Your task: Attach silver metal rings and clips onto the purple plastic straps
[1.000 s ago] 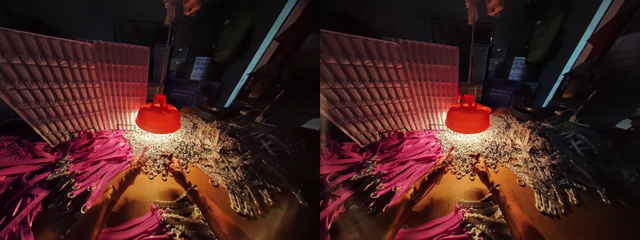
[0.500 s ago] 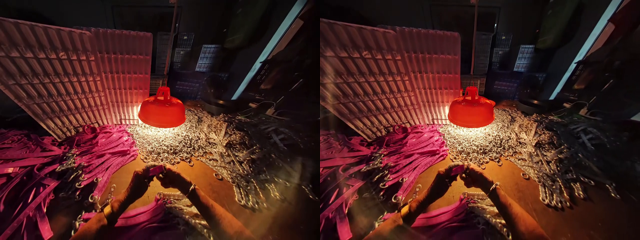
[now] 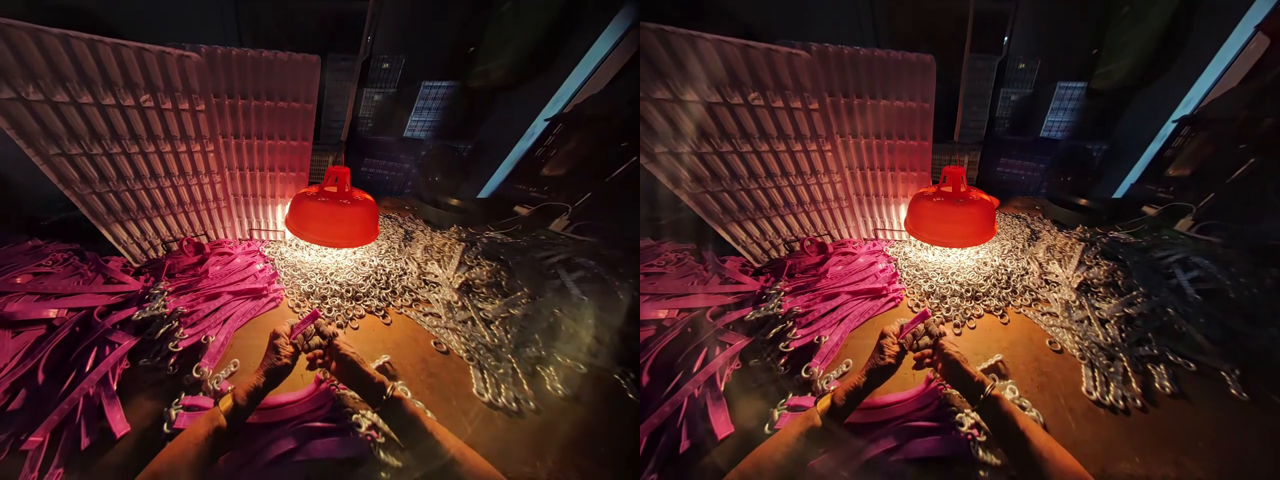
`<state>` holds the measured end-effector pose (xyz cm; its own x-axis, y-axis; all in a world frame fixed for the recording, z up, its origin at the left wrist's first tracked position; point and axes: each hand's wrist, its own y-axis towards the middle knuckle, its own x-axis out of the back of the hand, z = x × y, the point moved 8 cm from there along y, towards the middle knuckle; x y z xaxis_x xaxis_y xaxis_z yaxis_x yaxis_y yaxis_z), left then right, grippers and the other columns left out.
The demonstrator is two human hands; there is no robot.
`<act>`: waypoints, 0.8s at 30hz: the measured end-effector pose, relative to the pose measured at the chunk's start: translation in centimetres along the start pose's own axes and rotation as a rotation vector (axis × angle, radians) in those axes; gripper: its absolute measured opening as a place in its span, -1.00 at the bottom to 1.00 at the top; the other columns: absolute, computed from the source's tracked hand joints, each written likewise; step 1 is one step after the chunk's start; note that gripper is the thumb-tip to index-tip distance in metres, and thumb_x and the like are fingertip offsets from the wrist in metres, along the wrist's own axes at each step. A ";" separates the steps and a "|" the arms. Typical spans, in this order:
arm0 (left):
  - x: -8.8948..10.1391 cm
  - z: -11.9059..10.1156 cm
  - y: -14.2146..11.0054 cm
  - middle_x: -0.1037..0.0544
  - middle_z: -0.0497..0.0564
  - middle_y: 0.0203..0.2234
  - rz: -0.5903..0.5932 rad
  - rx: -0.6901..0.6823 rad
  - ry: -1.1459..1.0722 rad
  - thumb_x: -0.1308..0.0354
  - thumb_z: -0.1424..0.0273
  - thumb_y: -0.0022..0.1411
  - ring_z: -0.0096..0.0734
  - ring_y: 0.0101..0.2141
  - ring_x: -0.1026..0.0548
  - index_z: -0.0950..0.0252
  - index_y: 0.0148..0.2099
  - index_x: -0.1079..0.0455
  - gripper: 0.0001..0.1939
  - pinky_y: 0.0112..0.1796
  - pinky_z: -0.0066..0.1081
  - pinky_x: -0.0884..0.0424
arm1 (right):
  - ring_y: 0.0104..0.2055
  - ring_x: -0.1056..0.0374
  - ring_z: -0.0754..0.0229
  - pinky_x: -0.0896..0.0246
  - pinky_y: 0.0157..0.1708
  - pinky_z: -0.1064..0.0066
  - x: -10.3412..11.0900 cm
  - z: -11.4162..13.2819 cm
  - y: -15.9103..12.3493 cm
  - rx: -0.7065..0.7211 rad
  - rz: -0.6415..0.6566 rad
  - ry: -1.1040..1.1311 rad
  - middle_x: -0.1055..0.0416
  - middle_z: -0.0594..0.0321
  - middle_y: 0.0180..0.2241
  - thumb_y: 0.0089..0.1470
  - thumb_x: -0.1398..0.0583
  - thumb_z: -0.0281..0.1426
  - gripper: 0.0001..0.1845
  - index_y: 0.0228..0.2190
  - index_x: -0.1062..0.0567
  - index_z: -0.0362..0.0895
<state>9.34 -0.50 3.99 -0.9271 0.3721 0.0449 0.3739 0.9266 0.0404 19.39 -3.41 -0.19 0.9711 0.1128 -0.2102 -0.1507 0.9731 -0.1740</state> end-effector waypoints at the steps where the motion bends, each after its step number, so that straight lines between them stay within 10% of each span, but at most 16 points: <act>1: 0.0 0.0 -0.1 -0.40 -0.04 -0.64 -0.015 0.007 -0.024 -0.19 0.22 0.07 -0.48 -0.56 -0.29 0.35 -0.44 -0.41 -0.74 -0.54 -0.49 -0.19 | -0.57 -0.30 0.28 -0.31 -0.55 0.38 0.1 -0.3 0.0 -0.028 -0.009 0.040 -0.37 0.24 -0.45 -0.06 -0.15 -0.11 -0.64 -0.29 -0.35 -0.10; 14: 0.6 4.3 -0.7 -0.39 -0.11 -0.60 0.012 0.155 -0.243 -0.14 0.19 0.07 -0.65 -0.67 -0.09 0.35 -0.27 -0.36 -0.70 -0.64 -0.55 0.03 | -0.65 -0.30 0.32 -0.29 -0.67 0.50 1.3 1.5 0.9 0.115 -0.061 -0.288 -0.34 0.34 -0.57 0.02 -0.06 -0.28 -0.84 -0.39 -0.28 -0.12; 24: 0.1 2.4 -1.1 -0.25 -0.14 -0.73 -0.022 0.255 0.004 -0.14 0.11 0.04 -0.62 -0.68 -0.12 0.34 -0.52 -0.34 -0.63 -0.63 -0.51 -0.01 | -0.66 -0.18 0.39 -0.15 -0.70 0.57 0.4 3.3 0.1 0.342 -0.055 -0.532 -0.28 0.35 -0.58 -0.01 -0.05 -0.37 -0.83 -0.32 -0.32 -0.13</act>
<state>8.79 -1.41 1.59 -0.9346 0.3520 0.0508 0.3344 0.9184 -0.2116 20.38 -2.57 2.84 0.9480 0.0593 0.3126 -0.1155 0.9796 0.1647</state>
